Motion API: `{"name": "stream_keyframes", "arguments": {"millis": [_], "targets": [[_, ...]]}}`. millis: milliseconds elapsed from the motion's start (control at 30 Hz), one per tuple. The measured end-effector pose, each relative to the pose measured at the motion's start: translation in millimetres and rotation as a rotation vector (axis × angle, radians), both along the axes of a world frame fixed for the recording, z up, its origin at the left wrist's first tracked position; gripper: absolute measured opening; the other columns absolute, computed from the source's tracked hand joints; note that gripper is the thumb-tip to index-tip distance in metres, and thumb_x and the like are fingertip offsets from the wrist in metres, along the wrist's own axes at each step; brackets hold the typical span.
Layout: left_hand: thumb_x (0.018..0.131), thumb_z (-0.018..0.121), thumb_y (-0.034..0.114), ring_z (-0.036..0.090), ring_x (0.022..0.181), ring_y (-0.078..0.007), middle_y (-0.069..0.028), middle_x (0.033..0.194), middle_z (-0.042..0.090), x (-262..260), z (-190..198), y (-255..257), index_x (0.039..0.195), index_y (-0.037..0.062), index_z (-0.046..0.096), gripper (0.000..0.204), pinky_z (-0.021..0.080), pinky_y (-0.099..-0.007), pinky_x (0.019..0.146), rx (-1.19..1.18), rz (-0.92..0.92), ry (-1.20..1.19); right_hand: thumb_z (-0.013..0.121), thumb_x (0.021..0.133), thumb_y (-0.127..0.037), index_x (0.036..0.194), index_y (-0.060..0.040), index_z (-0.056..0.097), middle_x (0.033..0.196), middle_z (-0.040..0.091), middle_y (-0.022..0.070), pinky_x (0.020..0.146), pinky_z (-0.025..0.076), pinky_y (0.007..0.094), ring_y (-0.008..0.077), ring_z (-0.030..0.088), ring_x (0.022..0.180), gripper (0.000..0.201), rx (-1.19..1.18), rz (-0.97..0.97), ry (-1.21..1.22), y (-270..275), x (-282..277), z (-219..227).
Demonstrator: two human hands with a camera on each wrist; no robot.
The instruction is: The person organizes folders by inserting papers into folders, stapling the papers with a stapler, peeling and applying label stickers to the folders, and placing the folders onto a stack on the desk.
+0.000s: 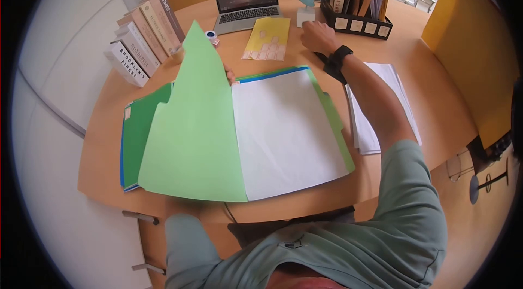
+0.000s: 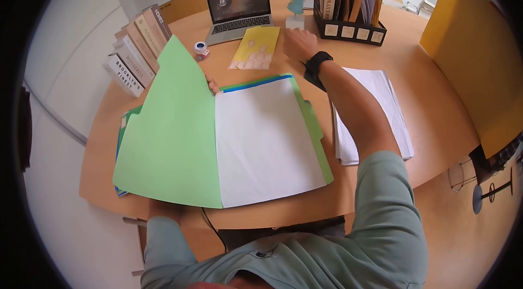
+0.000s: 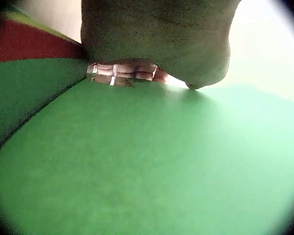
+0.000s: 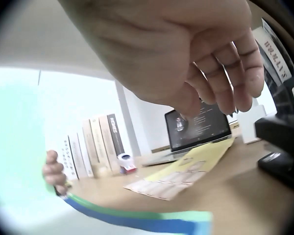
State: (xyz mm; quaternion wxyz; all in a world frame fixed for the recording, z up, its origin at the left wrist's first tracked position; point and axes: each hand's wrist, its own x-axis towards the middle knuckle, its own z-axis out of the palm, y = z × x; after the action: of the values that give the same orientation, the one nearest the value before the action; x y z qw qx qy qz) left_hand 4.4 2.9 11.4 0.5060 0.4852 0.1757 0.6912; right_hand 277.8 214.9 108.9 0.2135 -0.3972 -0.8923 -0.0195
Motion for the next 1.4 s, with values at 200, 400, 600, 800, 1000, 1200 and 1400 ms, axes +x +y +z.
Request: {"name": "stream_keyframes", "arguments": {"millis": [200, 400, 600, 800, 1000, 1200, 1400], "targets": [[0.098, 0.051, 0.028, 0.05, 0.073, -0.0074, 0.0015, 0.078, 0.055, 52, 31, -5, 0.089, -0.0016, 0.062, 0.033, 0.042, -0.0234, 0.067, -0.326, 0.747, 0.69, 0.063, 0.081, -0.019, 0.086, 0.0013, 0.069, 0.093, 0.071, 0.0157, 0.079, 0.053, 0.0443, 0.0353, 0.066, 0.09, 0.022, -0.31, 0.236, 0.249, 7, -9, 0], [0.094, 0.058, 0.02, 0.053, 0.074, -0.0067, 0.0008, 0.08, 0.06, 47, 23, 2, 0.095, -0.0013, 0.063, 0.022, 0.045, -0.0242, 0.069, -0.289, 0.911, 0.913, 0.064, 0.08, -0.018, 0.087, -0.0014, 0.071, 0.088, 0.073, 0.0106, 0.074, 0.054, 0.0398, 0.023, 0.069, 0.082, 0.02, -0.058, 0.409, 0.0, 86, -5, -3], [0.08, 0.063, 0.047, 0.064, 0.091, -0.0344, -0.0189, 0.096, 0.067, 30, 17, -5, 0.096, -0.0003, 0.06, 0.05, 0.049, -0.044, 0.08, -0.604, 1.034, 1.343, 0.061, 0.08, -0.011, 0.082, 0.0029, 0.067, 0.066, 0.064, 0.008, 0.053, 0.052, 0.029, 0.0152, 0.063, 0.058, 0.015, -0.641, 0.388, 0.062, 26, -48, 9], [0.074, 0.066, 0.058, 0.063, 0.099, -0.0378, -0.0215, 0.1, 0.067, 29, 26, -17, 0.111, 0.0026, 0.053, 0.068, 0.049, -0.046, 0.084, -0.774, 0.977, 1.402, 0.064, 0.077, -0.019, 0.083, 0.002, 0.069, 0.069, 0.067, 0.0119, 0.055, 0.052, 0.0337, 0.022, 0.064, 0.058, 0.022, -0.413, 0.318, -0.143, 52, -103, -54], [0.074, 0.071, 0.053, 0.064, 0.098, -0.0375, -0.0222, 0.099, 0.066, 35, 27, -31, 0.116, 0.0018, 0.051, 0.069, 0.05, -0.0445, 0.083, -0.69, 0.872, 1.416, 0.063, 0.076, -0.022, 0.082, 0.0045, 0.068, 0.07, 0.067, 0.0143, 0.058, 0.05, 0.0372, 0.0261, 0.064, 0.062, 0.028, -0.413, 0.32, -0.158, 51, -108, -79], [0.084, 0.071, 0.022, 0.054, 0.064, -0.0114, -0.0034, 0.067, 0.056, 32, 15, -40, 0.105, -0.0022, 0.053, 0.036, 0.044, -0.0278, 0.058, -0.551, 0.87, 1.189, 0.061, 0.079, -0.019, 0.076, 0.0011, 0.064, 0.063, 0.063, 0.0097, 0.055, 0.046, 0.0332, 0.0205, 0.06, 0.06, 0.021, -0.437, 0.463, -0.04, 84, -107, -101], [0.084, 0.067, 0.014, 0.053, 0.068, -0.0096, -0.0034, 0.074, 0.058, 26, -9, -37, 0.098, -0.0021, 0.057, 0.024, 0.046, -0.027, 0.061, -0.477, 0.927, 1.018, 0.061, 0.076, -0.011, 0.078, -0.0001, 0.066, 0.067, 0.064, 0.0093, 0.058, 0.047, 0.0324, 0.02, 0.061, 0.062, 0.012, -0.475, 0.364, 0.001, 70, -105, -101]]}}
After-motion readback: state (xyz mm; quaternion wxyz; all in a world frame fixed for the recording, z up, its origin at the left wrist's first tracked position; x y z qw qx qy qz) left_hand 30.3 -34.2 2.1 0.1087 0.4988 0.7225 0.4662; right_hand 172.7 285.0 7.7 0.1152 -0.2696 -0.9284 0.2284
